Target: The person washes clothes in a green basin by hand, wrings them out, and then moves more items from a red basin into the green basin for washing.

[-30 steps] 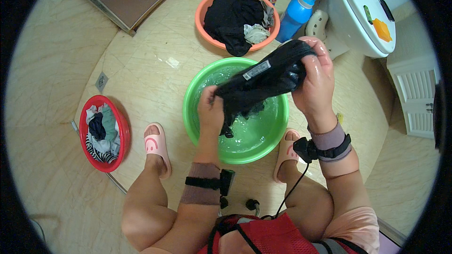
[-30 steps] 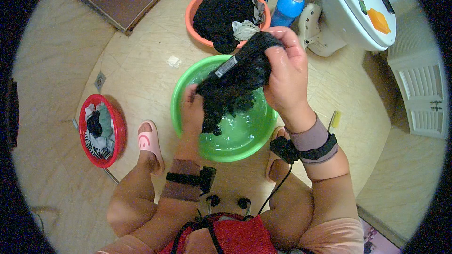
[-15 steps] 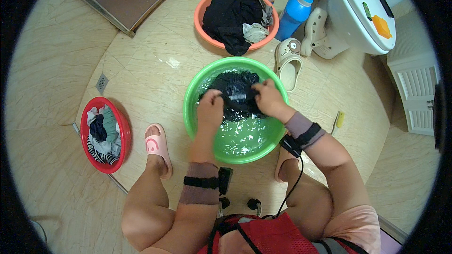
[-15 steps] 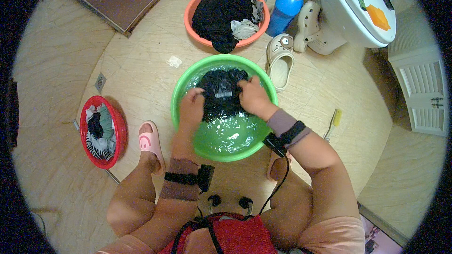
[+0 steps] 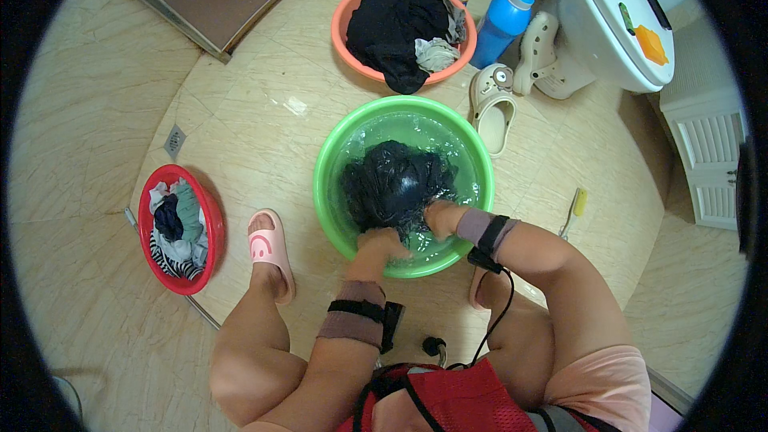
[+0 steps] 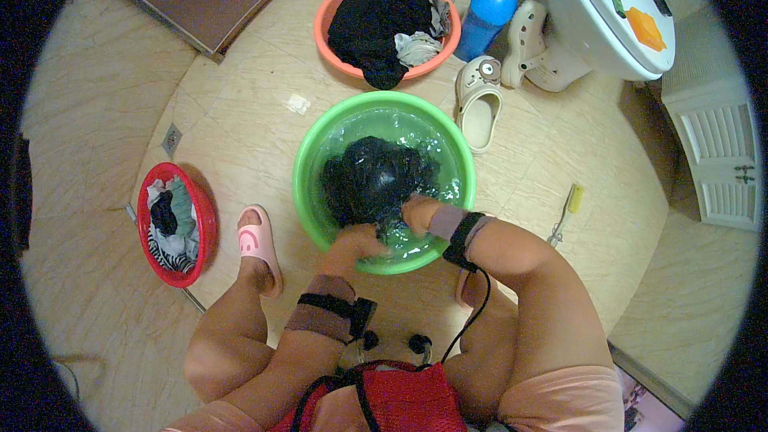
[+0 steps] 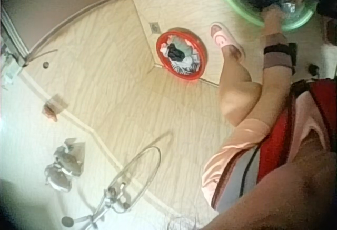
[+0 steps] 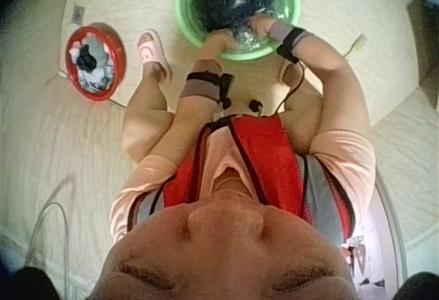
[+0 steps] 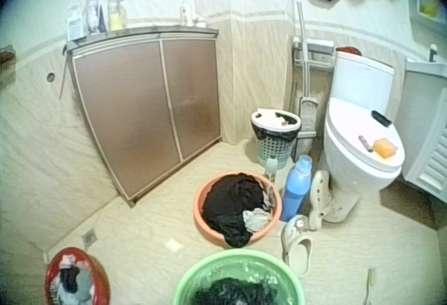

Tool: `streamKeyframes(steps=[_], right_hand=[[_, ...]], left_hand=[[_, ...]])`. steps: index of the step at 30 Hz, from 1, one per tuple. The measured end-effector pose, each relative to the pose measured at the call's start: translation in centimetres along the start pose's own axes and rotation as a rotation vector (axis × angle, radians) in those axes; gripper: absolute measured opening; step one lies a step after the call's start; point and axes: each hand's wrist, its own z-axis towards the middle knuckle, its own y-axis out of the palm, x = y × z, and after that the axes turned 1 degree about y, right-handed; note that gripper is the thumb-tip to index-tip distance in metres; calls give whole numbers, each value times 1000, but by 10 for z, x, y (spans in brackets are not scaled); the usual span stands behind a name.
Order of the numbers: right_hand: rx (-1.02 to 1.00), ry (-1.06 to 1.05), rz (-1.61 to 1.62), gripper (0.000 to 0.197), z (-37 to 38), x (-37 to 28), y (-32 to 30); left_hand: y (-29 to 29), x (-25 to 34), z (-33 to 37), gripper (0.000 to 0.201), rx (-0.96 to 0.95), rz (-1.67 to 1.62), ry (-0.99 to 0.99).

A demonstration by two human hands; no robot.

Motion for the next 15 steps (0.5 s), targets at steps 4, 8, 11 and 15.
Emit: streamKeyframes(steps=[4,8,11,15], right_hand=[[191,254,167,23,-16,-5,-18],[641,429,603,23,-58,12,-61],[1086,127,1074,20,-88,9,-103],[1354,-63,1144,12,-140,-17,-147]], left_hand=[[7,-21,9,52,120,3,20],[-63,-7,-48,27,835,-388,116],[-115,-4,-93,19,964,-955,374],[-144,28,-152,14,1077,-1466,849]])
